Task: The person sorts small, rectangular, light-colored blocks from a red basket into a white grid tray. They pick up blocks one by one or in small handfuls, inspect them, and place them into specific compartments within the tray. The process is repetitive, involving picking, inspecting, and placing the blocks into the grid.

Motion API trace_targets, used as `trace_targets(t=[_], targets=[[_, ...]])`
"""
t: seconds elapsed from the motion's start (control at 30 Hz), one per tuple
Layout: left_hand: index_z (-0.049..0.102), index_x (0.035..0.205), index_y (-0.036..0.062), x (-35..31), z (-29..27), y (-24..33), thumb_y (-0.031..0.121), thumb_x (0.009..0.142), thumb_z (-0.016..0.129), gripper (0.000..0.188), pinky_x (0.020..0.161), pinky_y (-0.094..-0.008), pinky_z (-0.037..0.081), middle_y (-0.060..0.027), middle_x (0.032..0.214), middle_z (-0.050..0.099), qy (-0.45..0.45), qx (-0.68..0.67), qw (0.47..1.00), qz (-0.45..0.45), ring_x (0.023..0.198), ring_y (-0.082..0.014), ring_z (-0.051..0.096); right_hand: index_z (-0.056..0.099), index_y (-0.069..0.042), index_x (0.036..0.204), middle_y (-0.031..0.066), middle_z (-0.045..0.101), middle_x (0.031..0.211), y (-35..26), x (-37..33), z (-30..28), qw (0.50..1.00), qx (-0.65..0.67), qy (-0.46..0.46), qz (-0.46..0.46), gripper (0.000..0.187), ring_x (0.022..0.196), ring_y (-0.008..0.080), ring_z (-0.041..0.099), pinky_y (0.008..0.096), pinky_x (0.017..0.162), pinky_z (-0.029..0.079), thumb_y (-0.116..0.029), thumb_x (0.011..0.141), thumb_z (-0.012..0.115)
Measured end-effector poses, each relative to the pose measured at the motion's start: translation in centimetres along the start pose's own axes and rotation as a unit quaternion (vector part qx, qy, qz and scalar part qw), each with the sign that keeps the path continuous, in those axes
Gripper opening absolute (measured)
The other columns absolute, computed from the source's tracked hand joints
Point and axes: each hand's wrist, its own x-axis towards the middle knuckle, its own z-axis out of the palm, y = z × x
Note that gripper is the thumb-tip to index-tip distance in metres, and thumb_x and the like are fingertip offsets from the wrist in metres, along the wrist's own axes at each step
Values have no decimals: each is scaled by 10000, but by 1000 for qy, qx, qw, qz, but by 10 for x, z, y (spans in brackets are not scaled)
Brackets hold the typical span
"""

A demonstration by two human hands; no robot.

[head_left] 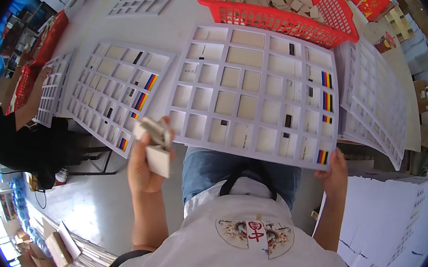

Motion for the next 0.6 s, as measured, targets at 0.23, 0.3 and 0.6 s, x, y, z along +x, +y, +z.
trace_targets(t=[0.23,0.3,0.6], targets=[[469,1255,99,20,58,-73,184,925,654,387,736,-392,610,-170,1252,575,61,109,990,-73,1031,-267,645,622,-79,1169,74,632,875,-28,13,29,739,-563,215,-302,273,735,141,583,297,696,485,-249,955,615],[471,1216,85,28,66,-91,179,933,653,350,782,-367,597,-130,1180,584,84,141,985,-54,990,-224,643,594,-62,1149,66,601,874,-41,4,81,869,-421,63,-252,311,733,132,573,284,666,482,-218,900,696],[416,1303,74,36,66,-97,202,952,648,440,756,-329,567,-80,1117,549,163,253,948,106,959,-173,602,474,-45,1092,30,537,842,-8,25,171,941,-195,-195,-196,285,662,56,509,225,578,418,1,878,655]])
